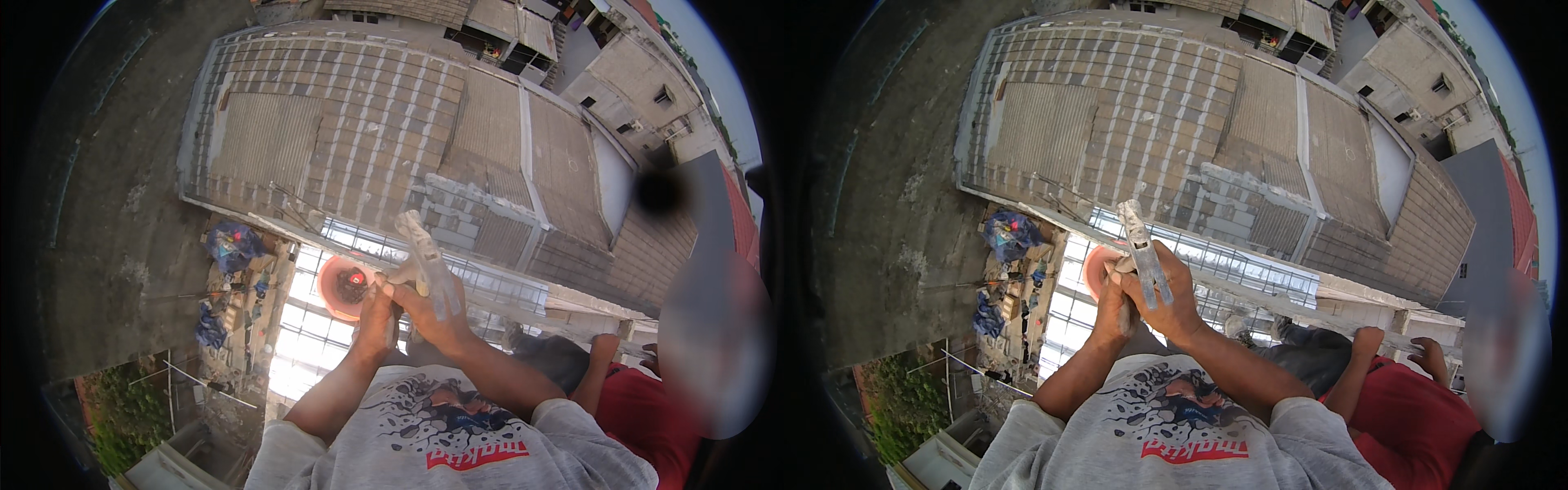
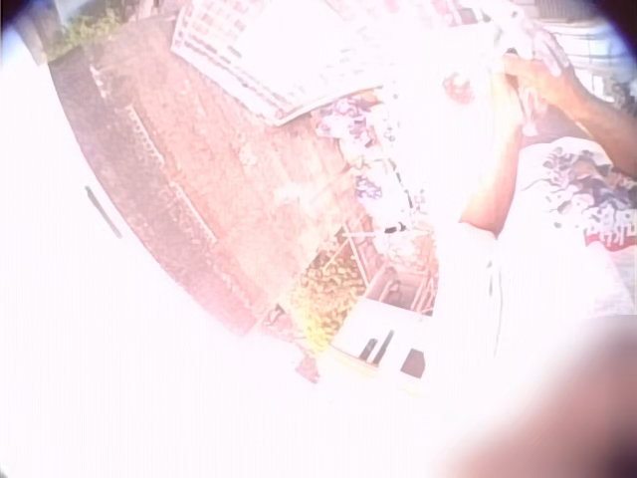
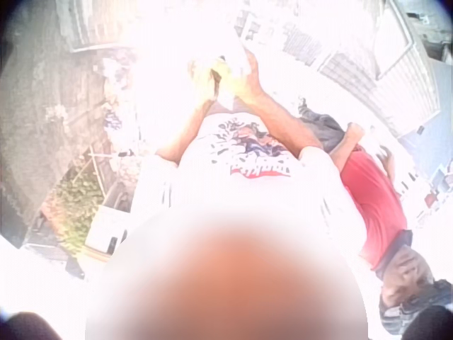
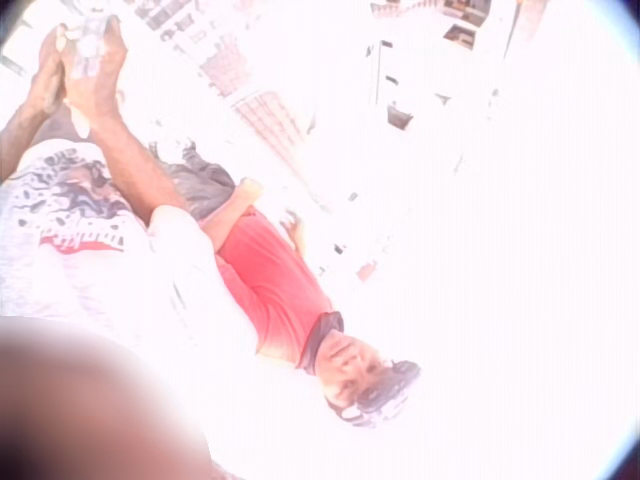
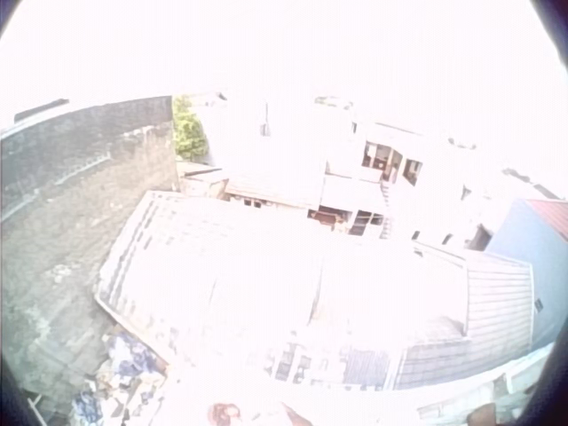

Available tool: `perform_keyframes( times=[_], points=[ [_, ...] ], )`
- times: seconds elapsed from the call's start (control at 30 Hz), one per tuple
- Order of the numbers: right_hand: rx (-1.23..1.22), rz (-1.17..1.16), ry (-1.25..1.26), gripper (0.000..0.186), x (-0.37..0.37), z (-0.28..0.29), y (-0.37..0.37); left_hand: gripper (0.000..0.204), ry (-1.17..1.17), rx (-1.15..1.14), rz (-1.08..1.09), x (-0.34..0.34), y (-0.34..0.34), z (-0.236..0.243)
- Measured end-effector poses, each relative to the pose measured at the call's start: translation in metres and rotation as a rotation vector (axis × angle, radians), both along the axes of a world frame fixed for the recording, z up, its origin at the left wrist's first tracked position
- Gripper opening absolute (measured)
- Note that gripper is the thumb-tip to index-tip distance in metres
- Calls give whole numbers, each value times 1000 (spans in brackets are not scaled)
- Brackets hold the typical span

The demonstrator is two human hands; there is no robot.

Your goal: The person lifts a large white panel onto a metal roof frame and secures it by hammering nails along its edges. A coworker assists by holding the panel and also hammering nails. The panel is aligned and fastened to the roof structure.

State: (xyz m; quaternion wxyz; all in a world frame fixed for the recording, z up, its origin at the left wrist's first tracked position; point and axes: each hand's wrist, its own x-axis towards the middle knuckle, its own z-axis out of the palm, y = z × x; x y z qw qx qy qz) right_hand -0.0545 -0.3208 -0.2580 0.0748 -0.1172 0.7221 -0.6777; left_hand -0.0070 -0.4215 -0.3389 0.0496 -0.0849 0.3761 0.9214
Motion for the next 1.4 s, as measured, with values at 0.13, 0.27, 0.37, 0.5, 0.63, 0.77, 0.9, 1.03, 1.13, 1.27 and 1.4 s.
perform_keyframes(
  times=[0.13,0.27,0.37,0.5,0.63,0.77,0.9,1.03,1.13,1.27,1.4],
  points=[
    [-24,-8,-113,25,3,-2,1,56,-11,-19,84,2,3,0],
    [60,25,-110,21,6,-6,2,54,-8,-71,79,4,3,3],
    [31,7,-155,20,8,-7,0,54,-40,-83,94,5,2,6],
    [119,-22,-87,19,8,-6,-1,54,-23,-133,51,8,-3,12],
    [123,12,-65,16,6,-3,1,53,-18,-132,56,10,-4,20],
    [56,-30,-248,16,6,-3,1,48,-121,-156,60,6,-4,17],
    [41,-45,-321,21,3,-11,5,34,-242,-292,0,8,-14,-5],
    [259,-171,-499,29,-1,-38,22,31,-330,-562,-34,27,-36,-52],
    [345,-178,-391,27,5,-75,38,40,-493,-674,14,46,-47,-98],
    [522,-143,-563,24,20,-143,59,39,-730,-534,120,73,-67,-168],
    [610,-124,-840,23,52,-184,65,46,-738,-103,152,90,-85,-201]
  ],
)
